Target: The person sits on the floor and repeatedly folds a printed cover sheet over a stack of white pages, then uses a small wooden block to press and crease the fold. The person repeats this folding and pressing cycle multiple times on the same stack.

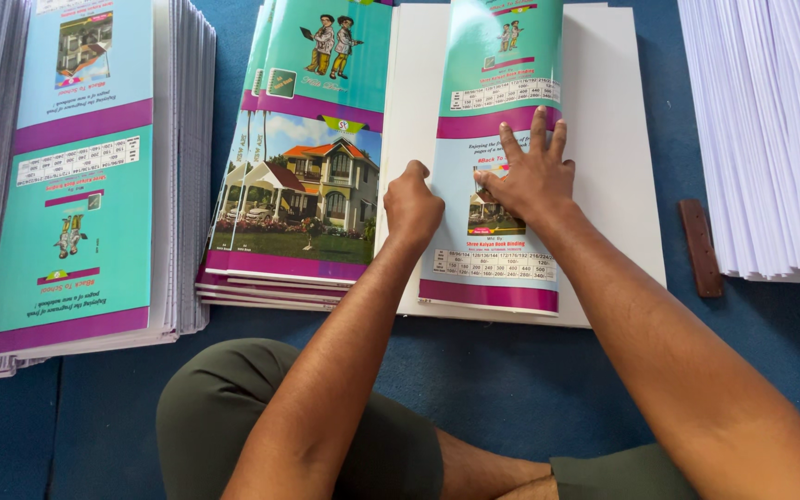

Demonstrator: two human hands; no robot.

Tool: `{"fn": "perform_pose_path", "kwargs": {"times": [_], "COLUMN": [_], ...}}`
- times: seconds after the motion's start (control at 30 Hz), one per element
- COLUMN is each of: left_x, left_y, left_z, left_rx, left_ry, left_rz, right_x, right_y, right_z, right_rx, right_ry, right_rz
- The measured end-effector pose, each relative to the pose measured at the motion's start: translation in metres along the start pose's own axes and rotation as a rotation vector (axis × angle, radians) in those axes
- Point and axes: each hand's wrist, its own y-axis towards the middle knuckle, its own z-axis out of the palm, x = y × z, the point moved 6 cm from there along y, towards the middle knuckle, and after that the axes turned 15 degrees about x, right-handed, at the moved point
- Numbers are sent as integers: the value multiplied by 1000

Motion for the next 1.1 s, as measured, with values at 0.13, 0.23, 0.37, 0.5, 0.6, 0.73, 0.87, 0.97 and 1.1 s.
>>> {"fn": "perform_pose_path", "kwargs": {"times": [0.13, 0.23, 0.37, 0.5, 0.6, 0.73, 0.87, 0.97, 1.1], "left_x": [-9, -26, -48, -57, -59, -67, -71, -69, -68], "left_y": [-3, -3, 0, 11, 20, 22, 16, 17, 17], "left_z": [3, 10, 26, 42, 47, 47, 48, 48, 48], "left_rx": [59, 116, 195, 345, 393, 396, 356, 356, 368], "left_ry": [24, 285, 738, 707, 623, 613, 583, 614, 602], "left_rz": [30, 66, 191, 219, 127, 130, 168, 167, 145], "right_x": [2, 3, 0, -2, -8, -20, -27, -31, -33], "right_y": [0, -1, -6, -2, 9, 20, 23, 28, 29], "right_z": [-1, -3, -3, -4, -7, -6, 1, 13, 20], "right_rx": [-6, -30, -91, -196, -192, -167, -222, -134, -102], "right_ry": [-28, -33, -105, -178, -183, -242, -223, -215, -188], "right_rz": [-1, -22, -54, -119, -145, -131, -158, -116, -111]}}
